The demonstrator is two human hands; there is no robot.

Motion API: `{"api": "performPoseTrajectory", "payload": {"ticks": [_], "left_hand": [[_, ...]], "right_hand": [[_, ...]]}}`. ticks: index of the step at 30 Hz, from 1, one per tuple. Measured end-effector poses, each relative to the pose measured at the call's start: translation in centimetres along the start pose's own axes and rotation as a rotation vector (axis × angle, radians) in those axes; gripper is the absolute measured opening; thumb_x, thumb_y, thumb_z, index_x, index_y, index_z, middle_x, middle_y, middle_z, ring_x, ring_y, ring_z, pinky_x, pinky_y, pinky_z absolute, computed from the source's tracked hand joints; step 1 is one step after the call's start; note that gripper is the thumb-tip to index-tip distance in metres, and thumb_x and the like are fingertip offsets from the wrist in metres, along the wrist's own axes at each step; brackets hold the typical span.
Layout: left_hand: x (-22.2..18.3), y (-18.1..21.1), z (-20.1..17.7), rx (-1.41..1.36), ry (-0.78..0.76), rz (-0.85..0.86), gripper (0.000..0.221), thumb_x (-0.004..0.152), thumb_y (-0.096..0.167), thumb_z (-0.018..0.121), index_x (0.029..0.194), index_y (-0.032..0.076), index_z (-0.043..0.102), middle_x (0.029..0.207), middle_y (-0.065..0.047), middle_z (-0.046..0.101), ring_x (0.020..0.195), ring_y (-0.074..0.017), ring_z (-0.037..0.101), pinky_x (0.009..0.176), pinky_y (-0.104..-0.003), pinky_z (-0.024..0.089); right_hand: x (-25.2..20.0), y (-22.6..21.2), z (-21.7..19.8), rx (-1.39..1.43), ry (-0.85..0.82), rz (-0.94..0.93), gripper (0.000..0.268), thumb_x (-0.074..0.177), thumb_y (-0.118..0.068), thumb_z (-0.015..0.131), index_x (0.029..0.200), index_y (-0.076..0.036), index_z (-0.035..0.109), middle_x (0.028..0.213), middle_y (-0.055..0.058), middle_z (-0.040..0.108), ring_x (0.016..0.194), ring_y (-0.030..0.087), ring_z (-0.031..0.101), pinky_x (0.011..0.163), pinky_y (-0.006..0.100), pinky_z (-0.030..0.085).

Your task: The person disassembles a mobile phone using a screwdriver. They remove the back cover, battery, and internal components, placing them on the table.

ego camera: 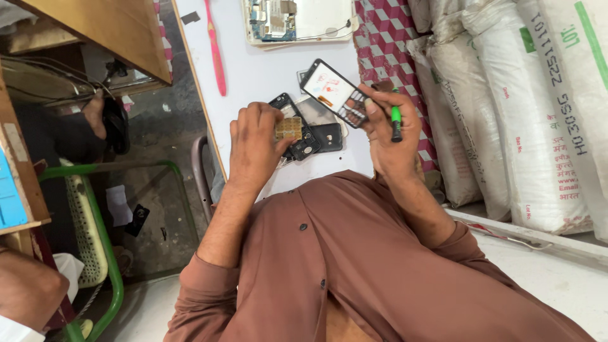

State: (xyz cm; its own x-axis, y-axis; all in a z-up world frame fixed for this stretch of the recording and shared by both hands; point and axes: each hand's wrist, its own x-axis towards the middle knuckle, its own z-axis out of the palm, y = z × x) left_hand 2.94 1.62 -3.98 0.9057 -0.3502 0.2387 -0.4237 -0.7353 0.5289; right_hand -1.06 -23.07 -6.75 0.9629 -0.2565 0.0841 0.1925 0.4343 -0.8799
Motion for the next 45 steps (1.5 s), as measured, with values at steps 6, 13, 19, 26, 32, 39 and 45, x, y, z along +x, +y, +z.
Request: {"api": "performPoseTrajectory", "payload": {"ticks": [6, 13, 19, 26, 32, 39, 45], "left_hand": [[0.1, 0.7, -0.4, -0.164, 0.028, -0.02, 0.03, 0.082, 0.008, 0.086, 0.1, 0.007, 0.062, 0.097, -0.006, 0.065, 0.092, -0.027, 0.062, 0.084, -0.043, 0.044], [-1.3, 3.7, -3.9, -0.219, 0.303, 0.202, 0.031, 0.079, -0.009, 0.081, 0.098, 0.004, 0.061, 0.106, -0.008, 0.067, 0.099, -0.029, 0.063, 0.084, -0.04, 0.052], [-0.5, 5.6, -3.9, -0.279, 0.371, 0.336, 0.031, 0.079, -0.011, 0.08, 0.098, 0.003, 0.06, 0.11, -0.011, 0.065, 0.097, -0.0284, 0.063, 0.081, -0.038, 0.054], [0.1, 5.1, -2.8, -0.078, 0.458, 0.419, 0.033, 0.078, -0.006, 0.082, 0.102, 0.005, 0.062, 0.111, -0.008, 0.065, 0.101, -0.0282, 0.064, 0.083, -0.04, 0.054], [-0.3, 4.8, -3.2, -0.005, 0.428, 0.414, 0.032, 0.081, -0.003, 0.083, 0.106, 0.004, 0.065, 0.112, -0.007, 0.067, 0.099, -0.026, 0.065, 0.081, -0.04, 0.054], [-0.8, 5.7, -3.2, -0.37, 0.4, 0.202, 0.024, 0.091, -0.004, 0.079, 0.109, 0.002, 0.065, 0.112, -0.008, 0.069, 0.099, -0.0253, 0.072, 0.083, -0.036, 0.061], [0.1, 6.3, -2.7, -1.356, 0.262, -0.375, 0.039, 0.094, -0.006, 0.067, 0.128, 0.001, 0.048, 0.115, -0.008, 0.056, 0.095, -0.0241, 0.078, 0.082, -0.03, 0.067]], "right_hand": [[0.0, -0.2, 1.1, 0.191, -0.011, 0.132, 0.018, 0.107, 0.003, 0.06, 0.123, -0.005, 0.059, 0.138, 0.02, 0.064, 0.12, 0.032, 0.07, 0.101, 0.047, 0.062], [-0.5, -0.6, 3.3, 0.241, -0.098, 0.093, 0.025, 0.104, 0.006, 0.062, 0.124, -0.008, 0.056, 0.138, 0.017, 0.063, 0.125, 0.029, 0.067, 0.103, 0.043, 0.06], [-0.6, -1.1, 5.1, 0.37, -0.134, 0.255, 0.028, 0.105, 0.005, 0.062, 0.128, -0.007, 0.053, 0.129, 0.017, 0.065, 0.122, 0.025, 0.066, 0.1, 0.039, 0.058], [-0.8, -0.9, 6.3, 0.463, -0.197, 0.316, 0.042, 0.101, -0.001, 0.067, 0.138, -0.009, 0.049, 0.132, 0.012, 0.061, 0.128, 0.024, 0.062, 0.108, 0.042, 0.054], [-1.3, -0.8, 6.5, 0.461, -0.22, 0.262, 0.047, 0.102, -0.001, 0.069, 0.143, -0.01, 0.046, 0.134, 0.009, 0.055, 0.129, 0.023, 0.06, 0.112, 0.043, 0.054], [-0.8, -0.7, 6.6, 0.388, -0.205, 0.197, 0.042, 0.103, 0.003, 0.065, 0.139, -0.011, 0.047, 0.134, 0.009, 0.056, 0.13, 0.022, 0.06, 0.11, 0.041, 0.054], [-0.6, -0.3, 6.6, 0.385, -0.203, 0.222, 0.041, 0.104, 0.007, 0.063, 0.135, -0.012, 0.047, 0.132, 0.007, 0.056, 0.124, 0.018, 0.06, 0.104, 0.038, 0.055]]}}
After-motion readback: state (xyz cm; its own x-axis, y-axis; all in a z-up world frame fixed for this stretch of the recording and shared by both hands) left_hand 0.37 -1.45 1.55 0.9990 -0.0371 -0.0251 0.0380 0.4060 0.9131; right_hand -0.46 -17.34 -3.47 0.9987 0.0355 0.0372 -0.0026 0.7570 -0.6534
